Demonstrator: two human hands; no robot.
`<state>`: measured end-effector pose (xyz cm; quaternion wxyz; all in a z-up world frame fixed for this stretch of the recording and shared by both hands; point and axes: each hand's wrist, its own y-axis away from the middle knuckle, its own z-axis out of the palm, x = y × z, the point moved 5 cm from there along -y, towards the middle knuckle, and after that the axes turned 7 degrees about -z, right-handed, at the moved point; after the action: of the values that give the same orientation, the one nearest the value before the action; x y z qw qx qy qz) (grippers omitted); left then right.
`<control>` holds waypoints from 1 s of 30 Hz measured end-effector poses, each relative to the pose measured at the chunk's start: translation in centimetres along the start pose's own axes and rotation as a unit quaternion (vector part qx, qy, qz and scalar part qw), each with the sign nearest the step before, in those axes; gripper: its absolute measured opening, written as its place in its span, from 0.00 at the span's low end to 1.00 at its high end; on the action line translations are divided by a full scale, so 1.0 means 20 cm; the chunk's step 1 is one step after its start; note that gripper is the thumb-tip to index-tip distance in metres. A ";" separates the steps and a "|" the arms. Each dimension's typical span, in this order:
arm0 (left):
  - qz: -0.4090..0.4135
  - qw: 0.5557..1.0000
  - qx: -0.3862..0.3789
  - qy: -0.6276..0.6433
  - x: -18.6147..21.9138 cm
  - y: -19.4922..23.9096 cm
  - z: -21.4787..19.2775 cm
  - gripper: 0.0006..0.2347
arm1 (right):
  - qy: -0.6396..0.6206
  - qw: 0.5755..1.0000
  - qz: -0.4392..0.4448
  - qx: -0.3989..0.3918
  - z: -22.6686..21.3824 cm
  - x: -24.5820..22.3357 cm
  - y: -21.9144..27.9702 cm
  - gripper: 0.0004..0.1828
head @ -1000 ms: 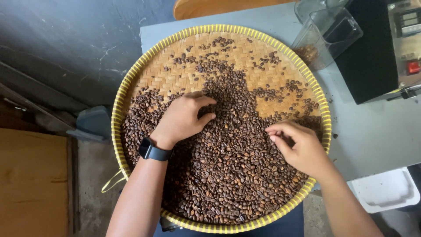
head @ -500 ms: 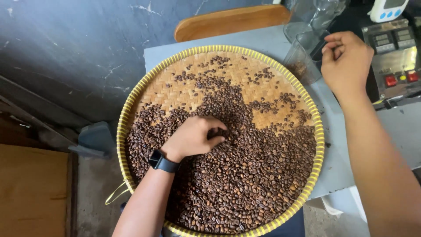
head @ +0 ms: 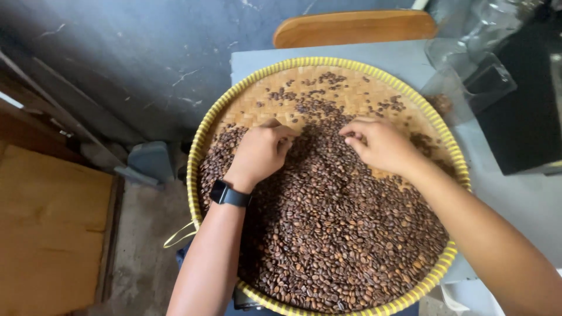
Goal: The person sorts roasted coffee beans by hand in a large woven basket, picking out specific beans and placing them into a clear container on the table. The person repeatedly sifts through the pile of beans to separate them.
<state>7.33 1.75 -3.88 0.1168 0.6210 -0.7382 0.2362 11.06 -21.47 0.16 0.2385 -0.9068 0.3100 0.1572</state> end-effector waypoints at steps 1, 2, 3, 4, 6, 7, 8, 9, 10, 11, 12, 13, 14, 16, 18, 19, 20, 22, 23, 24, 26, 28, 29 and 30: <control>-0.021 1.000 0.012 -0.007 -0.06 -0.01 0.00 0.09 | 0.001 1.000 -0.012 -0.025 0.04 -0.02 -0.03 0.12; -0.030 0.999 0.017 -0.007 -0.07 0.00 -0.03 0.09 | -0.001 0.999 -0.020 -0.030 0.05 -0.07 -0.07 0.12; -0.031 0.999 0.008 0.009 -0.07 0.00 -0.05 0.09 | 0.009 0.998 -0.020 -0.054 0.07 -0.11 -0.10 0.11; -0.032 0.999 0.000 0.025 -0.07 0.01 -0.07 0.10 | 0.019 0.997 -0.020 -0.077 0.08 -0.15 -0.12 0.11; -0.034 0.999 -0.004 0.032 -0.11 -0.01 -0.02 0.10 | 0.045 0.994 -0.028 -0.094 0.17 -0.08 -0.13 0.10; -0.031 0.999 -0.009 0.040 -0.12 -0.01 0.00 0.10 | 0.072 0.991 -0.034 -0.109 0.21 -0.05 -0.13 0.10; -0.033 0.999 -0.008 0.039 -0.11 -0.01 -0.02 0.10 | 0.072 0.991 -0.036 -0.109 0.23 -0.04 -0.13 0.10; -0.033 0.999 -0.010 0.035 -0.09 0.00 -0.04 0.10 | 0.067 0.992 -0.035 -0.105 0.26 -0.03 -0.13 0.10; -0.032 0.999 -0.012 0.031 -0.08 0.01 -0.06 0.10 | 0.062 0.992 -0.035 -0.101 0.29 -0.02 -0.13 0.10; -0.036 0.999 -0.010 0.030 -0.08 0.01 -0.07 0.10 | 0.060 0.992 -0.038 -0.102 0.31 0.00 -0.12 0.10; -0.036 0.999 -0.006 0.037 -0.07 0.01 -0.09 0.10 | 0.063 0.993 -0.036 -0.096 0.33 0.02 -0.12 0.09; -0.035 0.998 -0.003 0.044 -0.07 0.01 -0.10 0.10 | 0.066 0.993 -0.032 -0.090 0.35 0.04 -0.10 0.09; -0.037 0.998 -0.003 0.043 -0.06 0.01 -0.11 0.10 | 0.063 0.993 -0.034 -0.091 0.37 0.06 -0.10 0.09; -0.033 0.998 -0.020 0.058 -0.04 0.01 -0.14 0.10 | 0.085 0.993 -0.041 -0.076 0.40 0.08 -0.10 0.09; -0.032 0.997 -0.027 0.058 -0.01 0.03 -0.16 0.10 | 0.089 0.992 -0.044 -0.078 0.39 0.07 -0.10 0.09; -0.032 0.997 -0.031 0.059 0.01 0.03 -0.18 0.10 | 0.095 0.991 -0.048 -0.080 0.39 0.06 -0.10 0.09; -0.031 0.997 -0.032 0.059 0.01 0.03 -0.17 0.10 | 0.095 0.991 -0.047 -0.079 0.38 0.06 -0.09 0.09; -0.036 0.997 -0.033 0.060 0.01 0.03 -0.17 0.10 | 0.069 0.993 -0.039 -0.086 0.38 0.04 -0.09 0.08; -0.038 0.997 -0.036 0.060 0.01 0.03 -0.18 0.10 | 0.066 0.993 -0.037 -0.087 0.38 0.04 -0.09 0.08; -0.031 0.997 -0.032 0.059 0.03 0.03 -0.19 0.10 | 0.062 0.994 -0.037 -0.081 0.38 0.03 -0.09 0.08; -0.023 0.998 -0.031 0.058 0.05 0.03 -0.16 0.10 | 0.057 0.995 -0.033 -0.074 0.38 0.04 -0.08 0.07; 0.030 0.997 0.002 0.065 0.10 0.02 -0.12 0.08 | 0.050 0.996 -0.062 -0.042 0.36 0.05 -0.07 0.08; 0.033 0.997 0.003 0.064 0.13 0.02 -0.11 0.08 | 0.051 0.996 -0.061 -0.039 0.35 0.05 -0.07 0.08; 0.044 0.996 -0.015 0.072 0.16 0.02 -0.09 0.08 | 0.033 0.997 -0.057 -0.027 0.33 0.05 -0.07 0.07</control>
<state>6.12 -0.11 -0.87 0.1689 0.5672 -0.7581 0.2741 11.73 -17.51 -5.28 0.2120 -0.9338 0.2613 0.1218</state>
